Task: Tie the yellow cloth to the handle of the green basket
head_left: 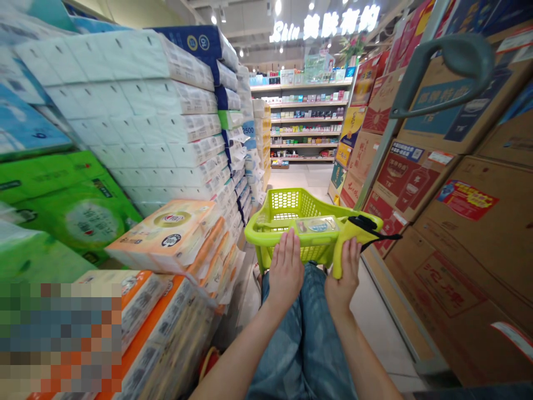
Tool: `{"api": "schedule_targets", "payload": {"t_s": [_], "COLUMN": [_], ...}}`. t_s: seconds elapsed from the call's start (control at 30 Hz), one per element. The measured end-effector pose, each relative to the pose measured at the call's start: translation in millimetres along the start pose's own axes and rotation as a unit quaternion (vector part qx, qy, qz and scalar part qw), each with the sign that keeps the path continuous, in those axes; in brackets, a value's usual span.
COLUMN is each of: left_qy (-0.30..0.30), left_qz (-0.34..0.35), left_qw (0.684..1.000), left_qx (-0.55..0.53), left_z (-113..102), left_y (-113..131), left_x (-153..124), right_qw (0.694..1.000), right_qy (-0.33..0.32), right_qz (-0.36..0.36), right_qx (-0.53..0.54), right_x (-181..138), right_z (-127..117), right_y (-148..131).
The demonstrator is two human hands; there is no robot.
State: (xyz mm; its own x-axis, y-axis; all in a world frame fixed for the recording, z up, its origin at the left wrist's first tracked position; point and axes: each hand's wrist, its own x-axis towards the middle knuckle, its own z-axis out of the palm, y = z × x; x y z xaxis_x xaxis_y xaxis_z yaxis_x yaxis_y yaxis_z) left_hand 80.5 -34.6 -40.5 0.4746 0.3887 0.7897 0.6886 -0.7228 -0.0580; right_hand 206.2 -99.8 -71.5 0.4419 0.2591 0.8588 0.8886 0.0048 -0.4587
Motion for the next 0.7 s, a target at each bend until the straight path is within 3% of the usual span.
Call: {"api": "schedule_targets", "payload": {"t_s": [0.07, 0.17, 0.27, 0.37, 0.43, 0.53, 0.63, 0.7], "left_qy": [-0.006, -0.021, -0.028, -0.027, -0.019, -0.006, -0.009, -0.015], "left_qz": [-0.002, 0.011, 0.017, 0.018, 0.018, 0.01, 0.004, 0.005], "left_qw": [1.0, 1.0, 0.999, 0.999, 1.0, 1.0, 1.0, 1.0], "left_qx": [0.0, 0.006, 0.007, 0.006, 0.006, -0.003, -0.016, -0.019], "left_z": [-1, -4, -5, -5, -4, -3, -4, -5], "left_y": [-2, -6, -9, -8, -5, -2, -1, -2], "left_x": [-1, -2, -3, -1, 0, 1, 1, 1], "right_qw": [1.0, 0.99, 0.974, 0.959, 0.962, 0.986, 0.999, 1.0], "right_qy": [-0.026, -0.083, -0.097, -0.113, -0.105, -0.041, 0.006, -0.005], "right_qz": [-0.012, -0.112, -0.2, -0.247, -0.231, -0.14, -0.027, 0.013], "right_qx": [0.004, -0.012, -0.043, -0.083, -0.098, -0.075, -0.018, 0.009], "right_x": [-9, -15, -8, 4, 10, 16, 14, 8], "right_z": [12, 20, 13, -3, -15, -24, -20, -11], "right_y": [-24, -42, -29, 4, 26, 40, 23, -2]}}
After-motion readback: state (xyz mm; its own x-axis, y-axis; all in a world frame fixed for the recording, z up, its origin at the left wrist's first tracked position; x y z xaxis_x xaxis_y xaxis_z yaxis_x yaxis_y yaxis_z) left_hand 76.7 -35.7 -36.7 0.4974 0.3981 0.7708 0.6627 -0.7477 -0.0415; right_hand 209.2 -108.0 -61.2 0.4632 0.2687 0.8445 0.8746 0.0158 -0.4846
